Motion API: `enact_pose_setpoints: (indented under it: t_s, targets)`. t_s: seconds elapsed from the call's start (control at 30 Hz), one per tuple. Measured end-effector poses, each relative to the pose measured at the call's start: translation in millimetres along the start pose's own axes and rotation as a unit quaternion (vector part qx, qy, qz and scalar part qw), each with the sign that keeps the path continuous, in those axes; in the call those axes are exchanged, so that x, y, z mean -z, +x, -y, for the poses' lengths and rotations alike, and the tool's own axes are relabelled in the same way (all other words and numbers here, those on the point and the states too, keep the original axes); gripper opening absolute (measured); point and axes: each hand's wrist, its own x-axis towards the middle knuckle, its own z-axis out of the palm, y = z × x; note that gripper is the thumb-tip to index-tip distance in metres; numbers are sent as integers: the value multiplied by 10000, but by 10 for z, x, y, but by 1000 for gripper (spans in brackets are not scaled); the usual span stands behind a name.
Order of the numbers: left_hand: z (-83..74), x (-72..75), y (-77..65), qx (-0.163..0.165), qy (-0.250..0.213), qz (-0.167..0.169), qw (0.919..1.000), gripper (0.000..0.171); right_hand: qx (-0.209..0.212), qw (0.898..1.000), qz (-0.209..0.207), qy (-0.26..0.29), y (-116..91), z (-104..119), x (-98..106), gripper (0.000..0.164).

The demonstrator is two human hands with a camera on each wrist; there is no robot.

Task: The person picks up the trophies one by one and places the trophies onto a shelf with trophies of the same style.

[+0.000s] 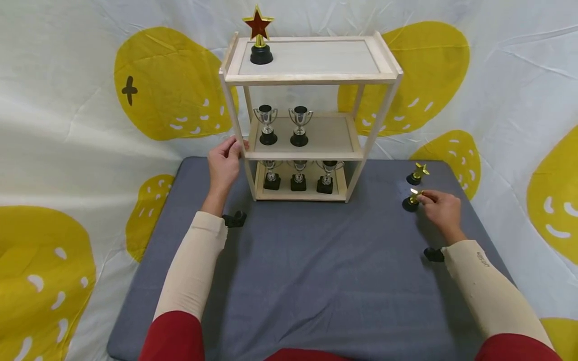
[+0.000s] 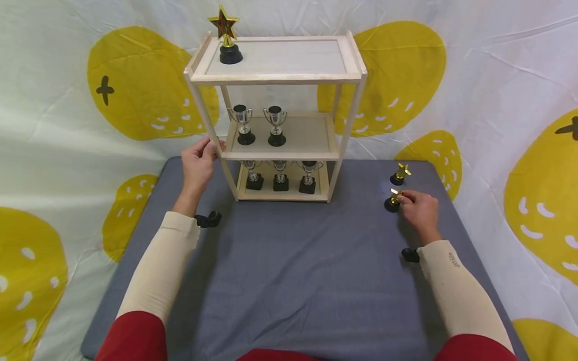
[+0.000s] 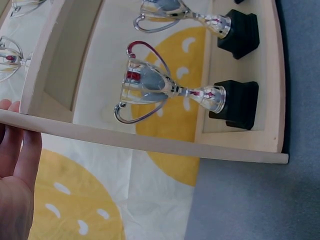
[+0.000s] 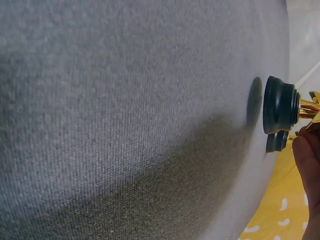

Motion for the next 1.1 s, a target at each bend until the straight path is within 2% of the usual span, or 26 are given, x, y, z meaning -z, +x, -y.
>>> enact_pose_setpoints:
  t_s: [0.23,0.67,0.83,1.1]
  targets:
    - [8,5,9,-51,-34,19,10000,27,224,9996,-144,94,-69,76,-5,31]
    - [0,6,-5,-2,-26,30,10000,27,276,9993,48,257,-188,197,-36,36]
    - [-7,7,-12,95,-59,-5,9999,27,477,9984,-85,277,-223,231,-53,33]
    - [-19,8,-13,1,-58,30,10000,28,740,9960,-258,427,-272,310,-76,28]
